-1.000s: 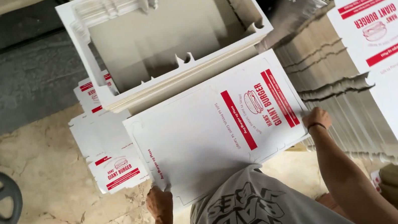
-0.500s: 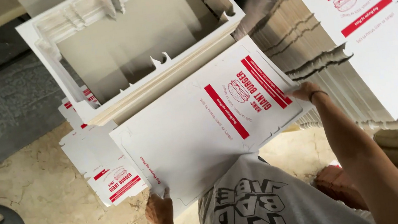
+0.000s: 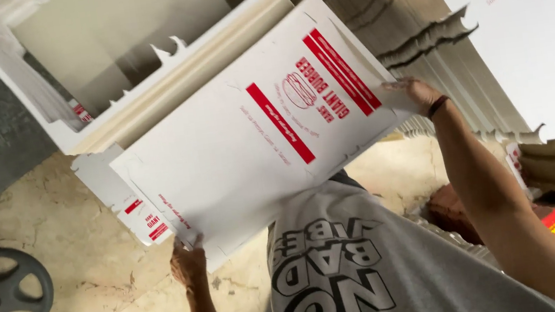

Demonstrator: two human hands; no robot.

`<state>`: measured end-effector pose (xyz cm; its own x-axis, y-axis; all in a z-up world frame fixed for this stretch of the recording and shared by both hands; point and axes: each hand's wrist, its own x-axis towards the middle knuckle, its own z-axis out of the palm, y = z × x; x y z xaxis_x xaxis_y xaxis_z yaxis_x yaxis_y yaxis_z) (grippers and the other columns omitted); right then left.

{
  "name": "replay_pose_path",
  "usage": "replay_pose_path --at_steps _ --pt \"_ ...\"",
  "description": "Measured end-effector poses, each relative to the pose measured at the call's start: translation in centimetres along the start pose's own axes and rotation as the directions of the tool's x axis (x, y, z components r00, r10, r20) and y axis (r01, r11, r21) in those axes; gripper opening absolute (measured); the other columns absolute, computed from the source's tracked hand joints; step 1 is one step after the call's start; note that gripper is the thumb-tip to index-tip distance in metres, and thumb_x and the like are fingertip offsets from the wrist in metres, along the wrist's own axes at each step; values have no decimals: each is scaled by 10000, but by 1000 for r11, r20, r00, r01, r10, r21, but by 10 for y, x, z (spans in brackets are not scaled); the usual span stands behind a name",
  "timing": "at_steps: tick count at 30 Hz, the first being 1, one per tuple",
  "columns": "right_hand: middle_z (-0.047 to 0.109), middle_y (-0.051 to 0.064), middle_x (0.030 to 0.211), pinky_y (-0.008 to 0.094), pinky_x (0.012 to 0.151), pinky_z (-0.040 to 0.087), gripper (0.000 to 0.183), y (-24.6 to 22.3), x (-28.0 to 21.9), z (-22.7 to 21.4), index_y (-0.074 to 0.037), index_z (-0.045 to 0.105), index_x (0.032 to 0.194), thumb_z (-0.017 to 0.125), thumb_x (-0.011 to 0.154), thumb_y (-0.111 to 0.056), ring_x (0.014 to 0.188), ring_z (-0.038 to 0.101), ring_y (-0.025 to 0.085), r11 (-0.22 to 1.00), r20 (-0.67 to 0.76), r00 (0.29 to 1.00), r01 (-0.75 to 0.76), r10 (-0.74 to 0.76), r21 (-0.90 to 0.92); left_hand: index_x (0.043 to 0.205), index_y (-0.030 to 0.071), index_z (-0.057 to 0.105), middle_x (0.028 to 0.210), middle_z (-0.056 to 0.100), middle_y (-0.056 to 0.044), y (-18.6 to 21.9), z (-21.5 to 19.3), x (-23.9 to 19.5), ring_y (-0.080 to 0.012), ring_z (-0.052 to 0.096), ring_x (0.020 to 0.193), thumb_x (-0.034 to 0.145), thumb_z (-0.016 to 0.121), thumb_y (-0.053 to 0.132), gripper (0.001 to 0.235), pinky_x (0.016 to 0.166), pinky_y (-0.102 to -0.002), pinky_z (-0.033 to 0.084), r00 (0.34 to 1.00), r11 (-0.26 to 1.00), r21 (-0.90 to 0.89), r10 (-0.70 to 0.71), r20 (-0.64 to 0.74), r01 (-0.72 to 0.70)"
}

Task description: Removing waste material from die-cut cardboard burger boxes and stacking the prepared boxes.

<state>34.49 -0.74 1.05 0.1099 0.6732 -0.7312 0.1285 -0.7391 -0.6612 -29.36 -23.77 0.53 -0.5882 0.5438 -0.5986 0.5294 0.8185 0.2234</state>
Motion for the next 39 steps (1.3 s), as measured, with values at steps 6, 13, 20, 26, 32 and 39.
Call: replay_pose_path --at_steps 6,13,20,26,32,39 --pt "697 201 1184 592 938 519 482 -69 -89 40 -47 677 1277 667 896 -342 1041 681 417 907 207 978 -111 27 406 1551 70 462 1393 651 -186 -2 12 1 -401 571 1317 903 745 395 778 1079 -557 450 996 995 -74 -75 -54 71" --pt "551 296 1411 792 848 494 681 -89 -110 40 -62 461 1502 690 882 -223 1190 562 586 973 304 951 -126 62 194 1536 49 495 1382 585 -275 -27 83 -74 -426 599 1237 916 835 349 767 1037 -534 511 855 932 -358 -140 -500 -57" --pt "609 351 1227 728 693 580 555 -68 -77 43 79 489 1422 691 953 -140 880 664 557 986 308 946 53 -100 157 1143 -11 714 922 716 -274 50 133 -188 -382 745 691 974 753 262 324 613 -484 652 952 296 -942 -299 66 158" --pt "606 173 908 648 640 641 403 -141 -153 65 74 564 1324 652 966 -90 602 675 351 987 313 940 101 -135 121 1544 28 430 1497 554 -247 96 132 -190 -510 593 1278 1000 494 606 796 1054 -654 411 872 229 -857 59 486 462" --pt "679 188 955 638 718 638 293 -165 -175 70 25 577 1254 625 987 -87 810 752 376 984 360 923 81 -133 156 1534 27 456 1452 572 -264 107 130 -191 -537 596 1225 909 628 676 917 909 -655 533 866 359 -831 107 489 425" --pt "625 252 1376 529 826 650 394 -177 -176 60 40 527 1362 514 990 -92 1182 671 446 979 527 826 148 -199 138 1244 63 654 1174 702 -185 128 168 -154 -436 649 1185 914 673 495 544 988 -577 544 889 -450 -766 223 401 458"
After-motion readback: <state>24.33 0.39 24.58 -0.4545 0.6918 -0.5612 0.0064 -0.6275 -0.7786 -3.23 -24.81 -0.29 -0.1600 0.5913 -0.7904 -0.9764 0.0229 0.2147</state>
